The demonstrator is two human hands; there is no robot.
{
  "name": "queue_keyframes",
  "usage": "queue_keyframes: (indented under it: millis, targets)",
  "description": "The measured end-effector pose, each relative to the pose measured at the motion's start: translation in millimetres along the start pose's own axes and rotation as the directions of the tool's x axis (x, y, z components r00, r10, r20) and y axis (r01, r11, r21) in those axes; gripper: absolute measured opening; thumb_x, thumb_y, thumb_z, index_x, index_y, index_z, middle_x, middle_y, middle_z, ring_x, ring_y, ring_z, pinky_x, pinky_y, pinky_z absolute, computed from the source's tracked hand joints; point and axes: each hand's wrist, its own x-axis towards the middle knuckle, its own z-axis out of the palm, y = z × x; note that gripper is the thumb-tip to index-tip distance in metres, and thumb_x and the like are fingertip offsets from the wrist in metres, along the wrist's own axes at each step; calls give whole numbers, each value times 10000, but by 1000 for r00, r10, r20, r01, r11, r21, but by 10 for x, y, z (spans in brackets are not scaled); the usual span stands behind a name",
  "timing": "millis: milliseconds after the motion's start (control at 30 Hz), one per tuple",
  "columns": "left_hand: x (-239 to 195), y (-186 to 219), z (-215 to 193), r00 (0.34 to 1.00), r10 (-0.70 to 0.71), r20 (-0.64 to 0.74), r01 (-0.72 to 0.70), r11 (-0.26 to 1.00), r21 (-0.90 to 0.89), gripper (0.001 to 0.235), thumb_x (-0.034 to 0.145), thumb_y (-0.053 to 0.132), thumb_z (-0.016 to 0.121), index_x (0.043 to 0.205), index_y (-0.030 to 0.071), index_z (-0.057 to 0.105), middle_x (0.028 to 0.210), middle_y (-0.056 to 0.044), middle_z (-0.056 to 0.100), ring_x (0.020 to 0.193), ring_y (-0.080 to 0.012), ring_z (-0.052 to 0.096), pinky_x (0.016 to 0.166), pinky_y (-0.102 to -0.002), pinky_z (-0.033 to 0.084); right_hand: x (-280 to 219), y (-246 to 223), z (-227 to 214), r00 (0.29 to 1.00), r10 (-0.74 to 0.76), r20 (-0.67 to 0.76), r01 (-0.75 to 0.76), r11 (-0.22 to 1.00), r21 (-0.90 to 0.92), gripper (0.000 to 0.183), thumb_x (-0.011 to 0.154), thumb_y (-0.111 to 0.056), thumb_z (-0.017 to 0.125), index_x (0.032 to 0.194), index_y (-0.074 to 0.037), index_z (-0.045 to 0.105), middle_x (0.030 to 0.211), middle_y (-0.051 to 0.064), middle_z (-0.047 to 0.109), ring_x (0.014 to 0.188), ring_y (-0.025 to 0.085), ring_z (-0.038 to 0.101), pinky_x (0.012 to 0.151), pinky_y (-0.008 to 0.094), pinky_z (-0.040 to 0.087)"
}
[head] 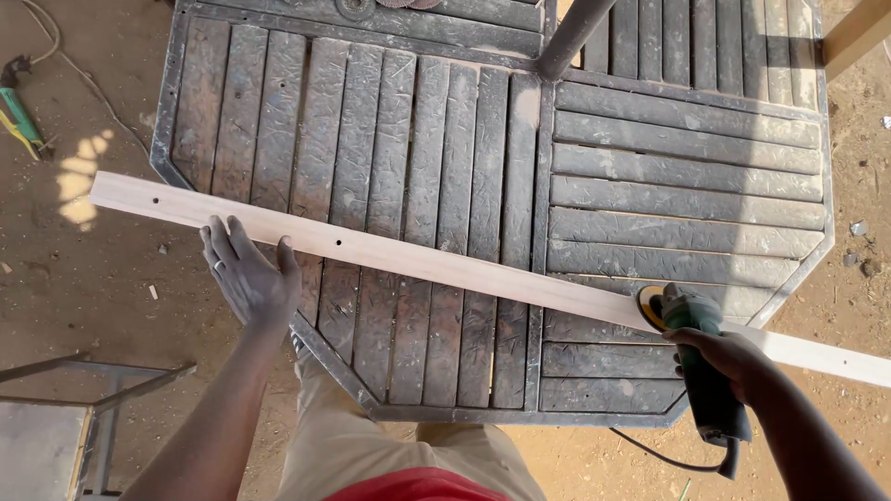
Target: Sanding a wooden plank using an angle grinder with a sanding disc
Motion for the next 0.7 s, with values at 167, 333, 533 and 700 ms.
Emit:
queue_keyframes:
  millis: [167,333,533,700]
  targets:
    - [639,-1034,-108,948,-304,-90,301,952,-52,679,1068,217,635,1539,-124,286,1589,-331,288,1457,-492,286,1174,-579,282,-457,-527,784,996,24,83,-13,992,-129,340,776,-229,850,964,-1,683,791,237,693,668,350,646,585,461,459]
    - [1185,-1868,-77,951,-232,-203,206,968,-145,741,1139,521,336,1532,-108,327,1547,-348,367,1410,-516,405,1120,-608,366,-1015,-1058,1729,989,35,143,-11,986,-166,293,798,-184,816,968,10,677,796,212,681,613,323,603,546,424,472]
    - [1517,-2544,111,945,-312,101,327,906,-268,604,1093,582,220,1085,116,604,884,-66,628,771,-182,539,696,-383,435,-1720,-1654,2943,977,108,185,-72,978,-194,304,807,-164,823,987,-4,638,798,199,647,639,319,614,550,412,484]
    - [1416,-2704,15,868,-321,379,489,683,-542,395,1057,350,455,1319,122,644,1230,-224,674,1193,-445,619,1005,-583,464,-2385,-1983,3877,945,-32,327,88,984,-158,495,750,-117,874,1053,160,596,776,290,624,660,399,690,586,491,588]
